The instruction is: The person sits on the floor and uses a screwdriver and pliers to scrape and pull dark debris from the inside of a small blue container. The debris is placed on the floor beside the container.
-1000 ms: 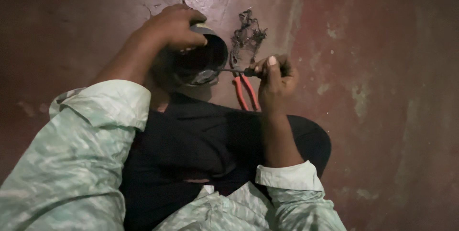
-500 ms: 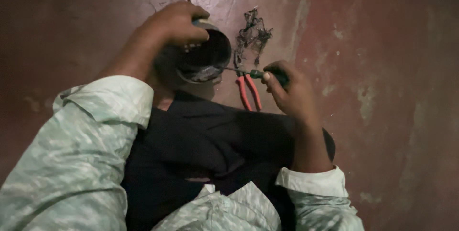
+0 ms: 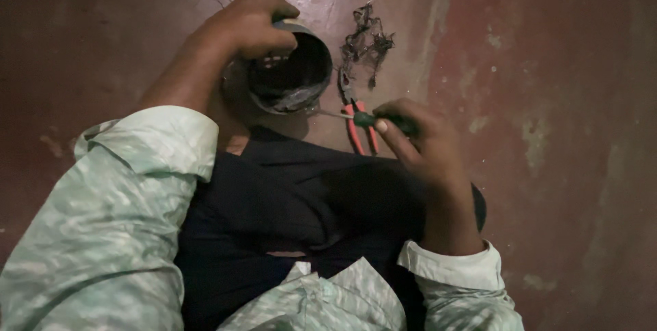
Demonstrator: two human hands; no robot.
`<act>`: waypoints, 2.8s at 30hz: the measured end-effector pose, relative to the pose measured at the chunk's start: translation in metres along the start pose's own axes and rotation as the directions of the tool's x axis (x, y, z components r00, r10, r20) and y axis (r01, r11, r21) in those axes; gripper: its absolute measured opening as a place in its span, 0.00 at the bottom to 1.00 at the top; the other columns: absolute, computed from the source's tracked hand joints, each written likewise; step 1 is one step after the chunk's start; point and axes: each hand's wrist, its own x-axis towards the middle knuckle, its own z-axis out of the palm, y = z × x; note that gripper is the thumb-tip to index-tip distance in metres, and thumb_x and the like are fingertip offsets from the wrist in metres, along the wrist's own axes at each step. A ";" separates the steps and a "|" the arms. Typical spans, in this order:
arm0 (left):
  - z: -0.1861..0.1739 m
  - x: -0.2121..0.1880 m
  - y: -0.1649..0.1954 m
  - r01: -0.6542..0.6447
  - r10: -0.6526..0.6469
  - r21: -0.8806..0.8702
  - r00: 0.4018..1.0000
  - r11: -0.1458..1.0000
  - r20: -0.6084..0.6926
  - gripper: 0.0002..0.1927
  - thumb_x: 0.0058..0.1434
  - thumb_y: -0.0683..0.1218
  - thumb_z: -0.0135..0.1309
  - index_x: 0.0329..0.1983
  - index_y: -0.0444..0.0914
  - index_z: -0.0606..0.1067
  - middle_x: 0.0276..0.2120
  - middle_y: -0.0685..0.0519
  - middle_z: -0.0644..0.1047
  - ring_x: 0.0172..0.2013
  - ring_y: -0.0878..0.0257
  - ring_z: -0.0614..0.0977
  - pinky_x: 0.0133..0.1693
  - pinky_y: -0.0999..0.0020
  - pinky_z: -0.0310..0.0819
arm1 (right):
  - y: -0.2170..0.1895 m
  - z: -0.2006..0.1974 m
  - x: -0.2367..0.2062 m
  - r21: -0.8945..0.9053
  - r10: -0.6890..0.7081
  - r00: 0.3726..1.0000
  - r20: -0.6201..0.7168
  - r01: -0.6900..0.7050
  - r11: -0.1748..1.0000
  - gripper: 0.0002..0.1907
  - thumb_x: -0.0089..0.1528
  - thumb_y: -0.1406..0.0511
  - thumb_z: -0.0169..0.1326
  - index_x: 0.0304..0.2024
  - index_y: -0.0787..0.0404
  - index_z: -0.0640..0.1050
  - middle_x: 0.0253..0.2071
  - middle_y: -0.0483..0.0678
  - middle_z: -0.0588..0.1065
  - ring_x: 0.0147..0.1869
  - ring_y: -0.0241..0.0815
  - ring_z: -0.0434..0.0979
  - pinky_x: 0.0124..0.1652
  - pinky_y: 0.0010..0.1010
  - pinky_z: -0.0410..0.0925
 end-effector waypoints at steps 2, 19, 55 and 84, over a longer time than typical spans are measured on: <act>-0.001 -0.001 0.001 -0.004 0.004 -0.027 1.000 1.000 0.009 0.36 0.48 0.52 0.59 0.64 0.42 0.75 0.57 0.41 0.77 0.55 0.45 0.79 0.56 0.53 0.73 | -0.005 0.000 -0.003 0.016 0.005 0.999 0.035 -0.005 1.000 0.10 0.65 0.63 0.58 0.46 0.61 0.81 0.35 0.51 0.80 0.37 0.42 0.82 0.39 0.32 0.73; 0.004 0.001 0.004 0.063 -0.063 0.014 0.998 0.998 -0.005 0.34 0.50 0.53 0.59 0.64 0.46 0.75 0.58 0.43 0.77 0.56 0.46 0.79 0.56 0.50 0.72 | -0.017 0.013 0.005 -0.084 -0.179 0.979 0.103 0.188 0.979 0.08 0.65 0.65 0.57 0.44 0.61 0.80 0.36 0.54 0.79 0.39 0.53 0.81 0.40 0.39 0.72; 0.004 0.043 0.030 0.011 0.005 0.357 0.999 0.934 -0.044 0.14 0.54 0.45 0.63 0.44 0.38 0.83 0.45 0.38 0.80 0.44 0.40 0.82 0.42 0.46 0.78 | -0.071 0.118 -0.026 -0.436 0.097 0.981 0.170 -0.014 0.900 0.31 0.57 0.72 0.49 0.65 0.65 0.69 0.46 0.66 0.74 0.39 0.66 0.79 0.38 0.51 0.73; 0.015 0.020 0.037 -0.172 0.245 0.567 0.968 0.805 -0.053 0.20 0.54 0.59 0.59 0.38 0.40 0.84 0.38 0.41 0.83 0.39 0.44 0.85 0.41 0.48 0.79 | -0.001 0.127 0.051 -0.459 0.418 0.772 0.478 -0.186 0.869 0.22 0.61 0.61 0.55 0.55 0.64 0.73 0.53 0.63 0.76 0.58 0.63 0.75 0.54 0.51 0.69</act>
